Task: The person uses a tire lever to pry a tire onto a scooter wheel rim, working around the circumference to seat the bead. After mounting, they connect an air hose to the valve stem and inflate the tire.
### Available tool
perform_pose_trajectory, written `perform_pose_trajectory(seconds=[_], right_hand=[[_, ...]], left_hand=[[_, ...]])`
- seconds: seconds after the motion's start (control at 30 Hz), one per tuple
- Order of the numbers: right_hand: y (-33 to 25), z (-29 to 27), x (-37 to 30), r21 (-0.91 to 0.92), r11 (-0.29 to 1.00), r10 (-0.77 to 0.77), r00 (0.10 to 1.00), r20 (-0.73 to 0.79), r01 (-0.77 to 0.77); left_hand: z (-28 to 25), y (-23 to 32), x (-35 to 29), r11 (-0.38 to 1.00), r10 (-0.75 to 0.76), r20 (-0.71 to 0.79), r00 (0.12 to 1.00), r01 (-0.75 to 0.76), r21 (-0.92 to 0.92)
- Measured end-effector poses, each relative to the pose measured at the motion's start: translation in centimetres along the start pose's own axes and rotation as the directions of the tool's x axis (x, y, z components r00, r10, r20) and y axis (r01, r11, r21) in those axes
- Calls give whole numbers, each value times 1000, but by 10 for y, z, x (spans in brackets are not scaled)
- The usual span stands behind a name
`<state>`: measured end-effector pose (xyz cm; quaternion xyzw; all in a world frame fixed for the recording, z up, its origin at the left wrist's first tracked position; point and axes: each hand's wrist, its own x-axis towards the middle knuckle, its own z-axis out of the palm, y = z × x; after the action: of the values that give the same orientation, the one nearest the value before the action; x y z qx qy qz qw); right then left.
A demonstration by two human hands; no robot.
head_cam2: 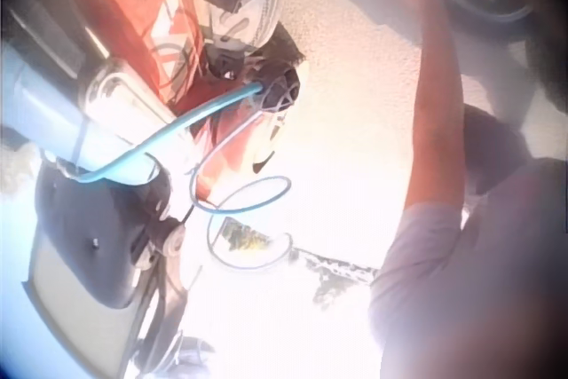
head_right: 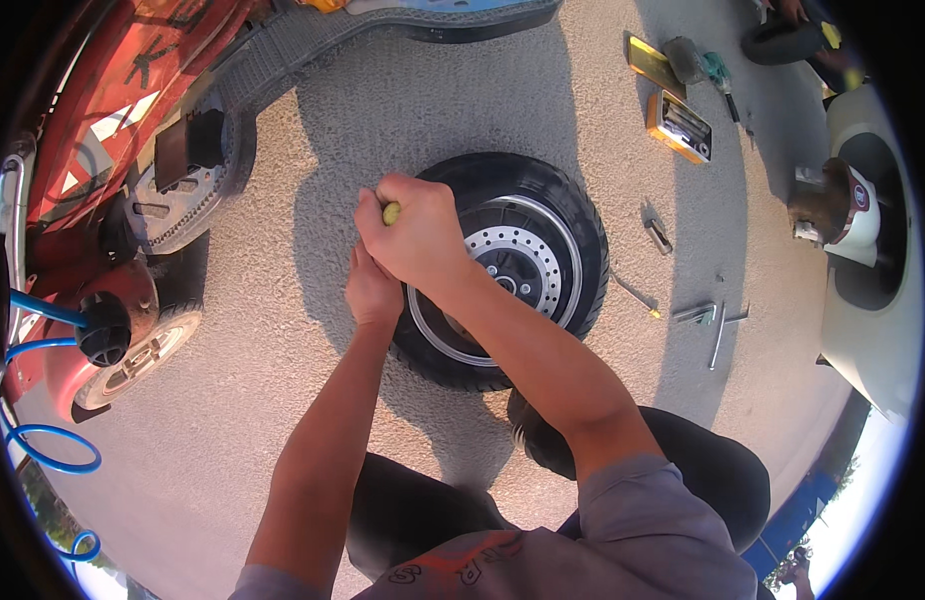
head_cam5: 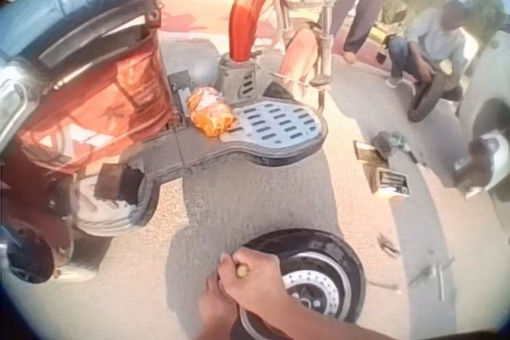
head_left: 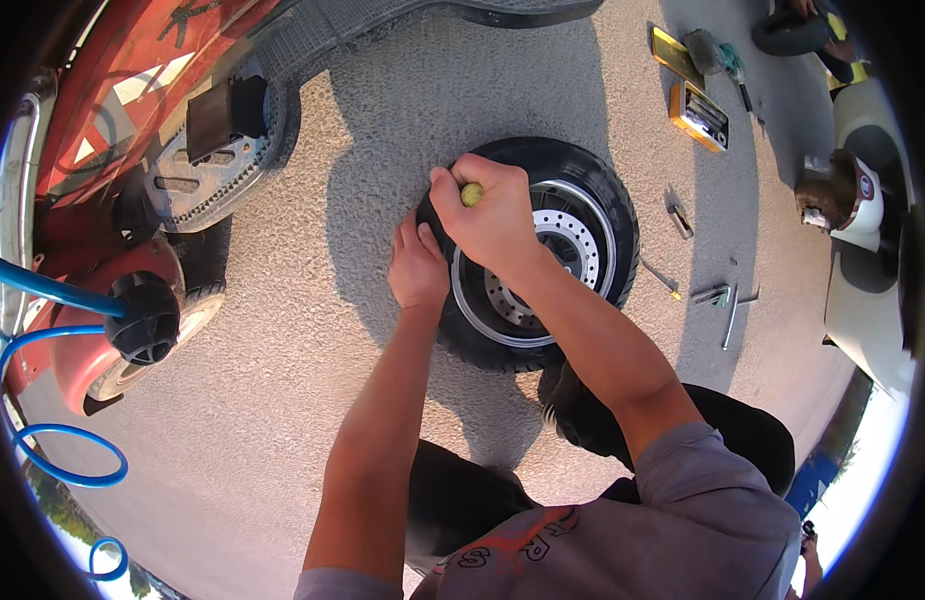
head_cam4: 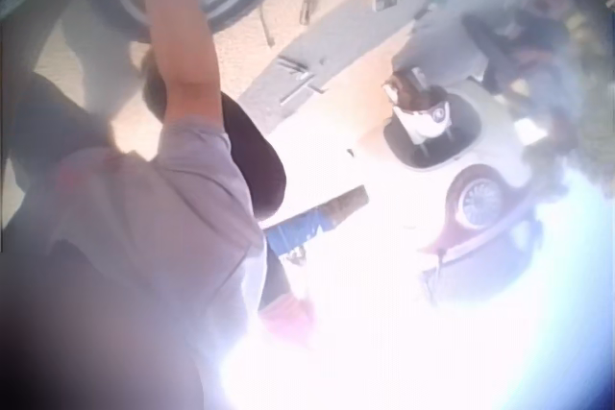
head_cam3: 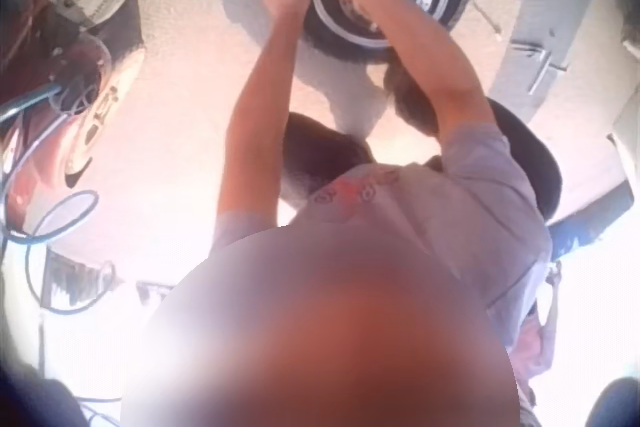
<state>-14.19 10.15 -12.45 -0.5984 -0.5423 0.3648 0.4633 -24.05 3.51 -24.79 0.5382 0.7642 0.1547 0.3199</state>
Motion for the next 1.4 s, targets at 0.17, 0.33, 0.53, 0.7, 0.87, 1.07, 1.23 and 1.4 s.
perform_pose_trajectory(seconds=[0.17, 0.33, 0.53, 0.7, 0.87, 1.07, 1.23, 1.4], right_hand=[[-2, -3, -1, -42, 999, 8, 999, 42, -7], [0, 24, 21, -140, 990, -18, 996, 91, 30], [4, 28, 37, -222, 975, 42, 986, 162, -5], [6, 54, 63, -373, 928, 107, 957, 271, 2], [8, 95, 62, -499, 861, 143, 894, 424, 99], [12, 79, 50, -412, 897, -17, 943, 332, 161], [2, 72, 49, -417, 902, 83, 899, 431, 117], [5, 28, 22, -470, 845, -26, 897, 440, 256]], left_hand=[[-1, 3, 1, 987, -121, -80, 989, 111, -119], [8, 3, 5, 976, -217, -165, 962, 215, -30], [0, 10, 15, 973, -173, -107, 979, 187, 135], [6, 6, 16, 960, -212, -94, 973, 225, 164], [4, 15, 18, 966, -219, -153, 964, 237, 107], [-6, 17, -12, 943, -334, -162, 928, 329, -56], [27, -8, -56, 877, -478, -258, 839, 475, -80], [31, -17, -52, 871, -485, -239, 841, 490, -40]])
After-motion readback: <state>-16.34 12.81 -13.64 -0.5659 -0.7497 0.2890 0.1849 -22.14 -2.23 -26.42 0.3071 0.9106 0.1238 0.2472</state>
